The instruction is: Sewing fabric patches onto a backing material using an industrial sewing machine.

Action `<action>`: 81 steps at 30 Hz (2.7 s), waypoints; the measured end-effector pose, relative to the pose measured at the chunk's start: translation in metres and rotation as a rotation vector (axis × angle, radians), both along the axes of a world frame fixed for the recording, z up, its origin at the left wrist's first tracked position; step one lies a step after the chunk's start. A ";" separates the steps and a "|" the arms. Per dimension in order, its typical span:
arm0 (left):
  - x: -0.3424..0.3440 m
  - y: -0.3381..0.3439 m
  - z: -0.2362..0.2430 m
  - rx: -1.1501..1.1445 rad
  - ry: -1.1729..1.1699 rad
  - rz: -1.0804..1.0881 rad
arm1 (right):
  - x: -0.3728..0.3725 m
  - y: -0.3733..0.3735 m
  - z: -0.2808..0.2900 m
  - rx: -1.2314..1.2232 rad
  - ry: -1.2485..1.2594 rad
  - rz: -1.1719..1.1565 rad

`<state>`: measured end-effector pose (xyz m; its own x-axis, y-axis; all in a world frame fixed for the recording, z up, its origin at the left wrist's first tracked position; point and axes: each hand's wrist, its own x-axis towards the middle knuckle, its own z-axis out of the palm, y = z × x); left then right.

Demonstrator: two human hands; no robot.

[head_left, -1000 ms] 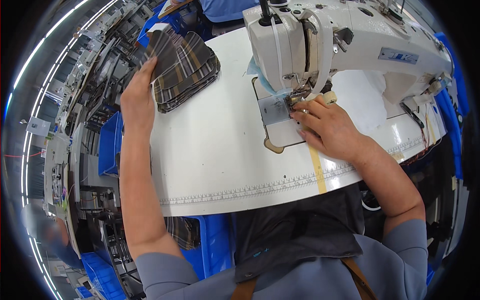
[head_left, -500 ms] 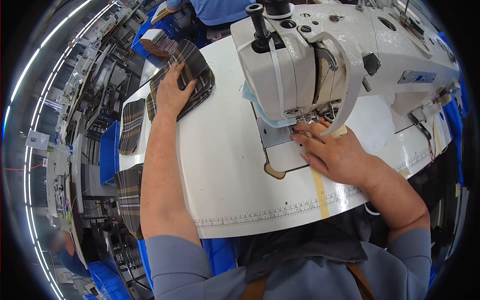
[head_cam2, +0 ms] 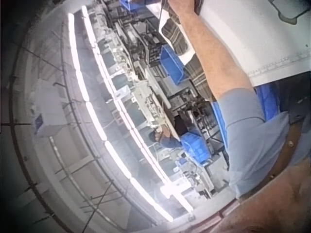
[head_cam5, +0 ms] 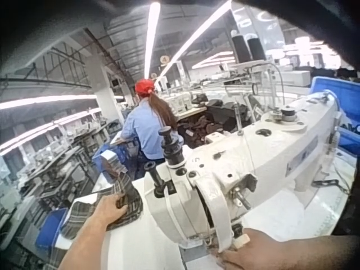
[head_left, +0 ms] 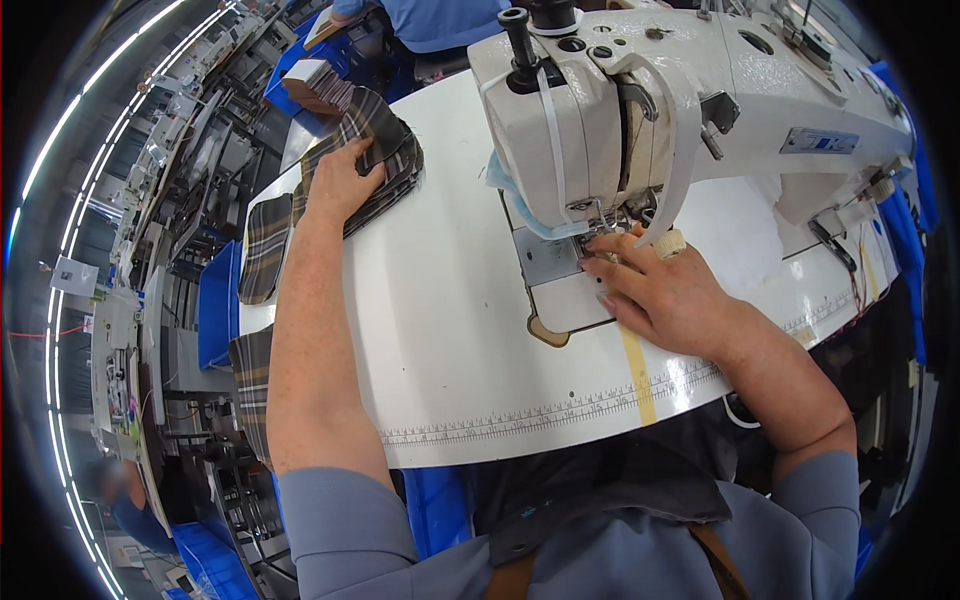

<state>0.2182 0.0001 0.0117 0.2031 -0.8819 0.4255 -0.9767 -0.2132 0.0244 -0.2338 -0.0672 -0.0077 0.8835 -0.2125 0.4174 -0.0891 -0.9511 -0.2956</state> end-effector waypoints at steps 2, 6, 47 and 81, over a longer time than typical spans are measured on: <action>-0.002 -0.009 0.012 0.141 0.048 0.108 | 0.000 -0.001 0.001 -0.001 0.002 -0.008; 0.000 -0.016 0.017 0.332 -0.076 0.144 | -0.003 0.000 0.004 -0.006 -0.007 -0.012; -0.326 0.155 -0.007 0.210 0.522 -0.379 | -0.120 -0.019 0.017 -0.069 -0.078 -0.322; -0.386 0.045 -0.008 -0.007 1.965 -0.494 | -0.152 0.022 0.024 0.333 -0.373 -0.277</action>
<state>-0.1674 0.0447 0.0037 0.0931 -0.9954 -0.0245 0.4048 0.0154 0.9143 -0.3858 -0.0449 0.0162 0.5821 -0.5887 0.5609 -0.1537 -0.7571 -0.6350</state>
